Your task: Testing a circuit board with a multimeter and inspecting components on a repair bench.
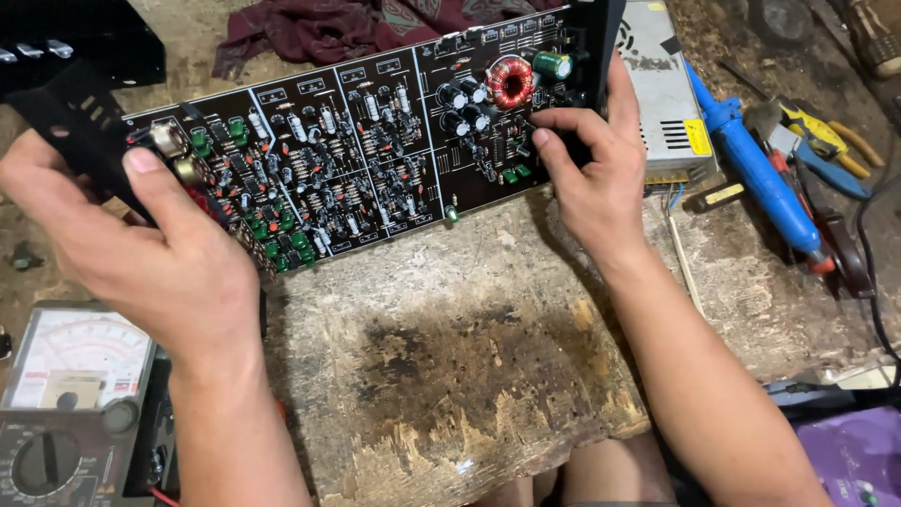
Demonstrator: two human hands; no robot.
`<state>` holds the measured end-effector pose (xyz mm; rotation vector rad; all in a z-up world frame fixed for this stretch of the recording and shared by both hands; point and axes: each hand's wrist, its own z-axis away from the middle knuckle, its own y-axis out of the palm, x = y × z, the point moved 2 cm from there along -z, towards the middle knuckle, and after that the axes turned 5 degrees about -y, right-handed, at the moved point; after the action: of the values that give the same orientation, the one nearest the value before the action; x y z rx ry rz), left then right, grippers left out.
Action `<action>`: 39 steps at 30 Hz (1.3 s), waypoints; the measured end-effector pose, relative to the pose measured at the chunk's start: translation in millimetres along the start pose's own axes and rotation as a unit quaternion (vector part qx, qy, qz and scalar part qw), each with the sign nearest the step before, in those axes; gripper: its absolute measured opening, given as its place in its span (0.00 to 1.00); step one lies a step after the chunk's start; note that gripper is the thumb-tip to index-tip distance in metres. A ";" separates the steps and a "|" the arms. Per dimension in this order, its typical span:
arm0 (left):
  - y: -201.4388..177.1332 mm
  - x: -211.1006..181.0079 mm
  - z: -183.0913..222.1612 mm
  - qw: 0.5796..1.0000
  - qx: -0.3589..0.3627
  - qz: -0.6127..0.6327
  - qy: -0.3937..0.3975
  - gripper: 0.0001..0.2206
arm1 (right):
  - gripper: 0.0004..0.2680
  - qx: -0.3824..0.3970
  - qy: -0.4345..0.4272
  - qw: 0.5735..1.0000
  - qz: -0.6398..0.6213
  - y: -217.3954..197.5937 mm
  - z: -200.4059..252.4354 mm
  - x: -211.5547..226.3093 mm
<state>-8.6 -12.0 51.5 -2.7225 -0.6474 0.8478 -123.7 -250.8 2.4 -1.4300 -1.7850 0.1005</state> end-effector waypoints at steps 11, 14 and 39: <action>-0.5 5.9 2.9 1.000 0.010 0.012 -0.007 0.07 | 0.02 -0.024 -0.014 1.000 0.001 1.7 -4.6 2.7; 0.3 8.5 4.4 1.000 0.008 0.010 -0.001 0.08 | 0.02 -0.011 -0.014 1.000 0.023 1.5 -5.3 3.1; 0.7 7.8 4.1 1.000 0.010 -0.001 -0.004 0.10 | 0.06 -0.060 -0.035 0.998 0.002 3.5 -3.3 -1.0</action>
<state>-4.9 -8.7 44.2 -2.7018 -0.6399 0.8618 -119.0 -251.8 2.1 -1.5319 -1.8720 0.0478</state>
